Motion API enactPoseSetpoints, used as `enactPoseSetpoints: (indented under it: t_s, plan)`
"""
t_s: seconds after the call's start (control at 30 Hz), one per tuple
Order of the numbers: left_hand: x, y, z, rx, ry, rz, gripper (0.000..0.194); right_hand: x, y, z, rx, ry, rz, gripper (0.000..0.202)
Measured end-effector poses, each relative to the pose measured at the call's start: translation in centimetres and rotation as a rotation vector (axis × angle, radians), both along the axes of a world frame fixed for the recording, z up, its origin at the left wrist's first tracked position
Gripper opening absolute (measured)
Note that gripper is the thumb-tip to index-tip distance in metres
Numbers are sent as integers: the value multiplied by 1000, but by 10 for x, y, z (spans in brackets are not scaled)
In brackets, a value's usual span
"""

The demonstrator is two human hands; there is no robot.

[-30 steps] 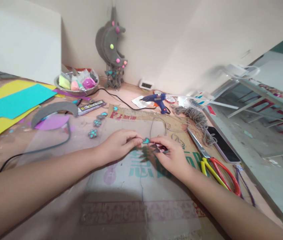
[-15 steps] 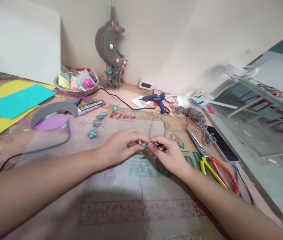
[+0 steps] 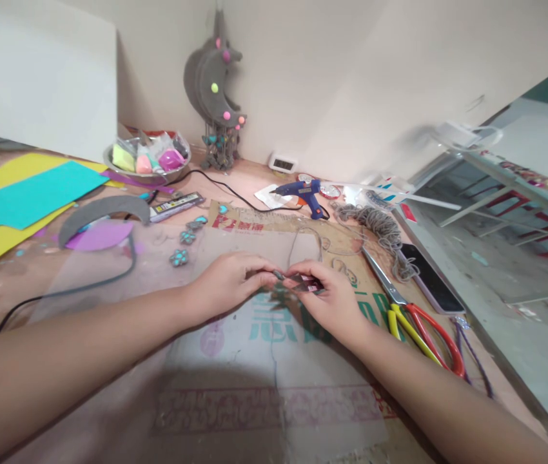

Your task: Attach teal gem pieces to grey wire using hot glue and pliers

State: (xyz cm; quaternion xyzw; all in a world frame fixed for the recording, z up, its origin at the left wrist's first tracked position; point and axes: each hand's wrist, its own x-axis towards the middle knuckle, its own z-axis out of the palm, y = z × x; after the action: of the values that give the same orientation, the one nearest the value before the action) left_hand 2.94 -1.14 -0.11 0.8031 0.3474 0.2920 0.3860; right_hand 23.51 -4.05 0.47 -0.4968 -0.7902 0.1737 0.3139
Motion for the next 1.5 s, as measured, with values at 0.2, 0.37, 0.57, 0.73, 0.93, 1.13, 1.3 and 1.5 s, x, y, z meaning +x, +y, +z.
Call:
enactPoseSetpoints:
  t_s: [0.2, 0.37, 0.57, 0.73, 0.93, 1.13, 1.3, 1.5]
  plan:
    - [1, -1, 0, 1, -24, -5, 23, -4, 1, 3, 21, -4, 34, 5]
    - [2, 0, 1, -94, -76, 4, 23, -3, 2, 1, -99, 85, -39, 6]
    - [2, 3, 1, -288, -143, 18, 24, -4, 2, 0, -134, 99, -9, 9]
    - [2, 3, 3, -234, -106, 61, 21, 4, 1, 9, 72, -116, 91, 24]
    - [4, 4, 4, -225, -89, 101, 20, 11, 5, 17, 330, -424, 88, 29]
    - [3, 4, 4, -231, -93, 102, 20, 10, 6, 17, 417, -509, 92, 27]
    - [3, 4, 4, -233, -93, 81, 20, 10, 7, 17, 382, -492, 98, 27]
    - [2, 5, 3, -253, -96, 48, 19, 10, 9, 15, 345, -456, 130, 26]
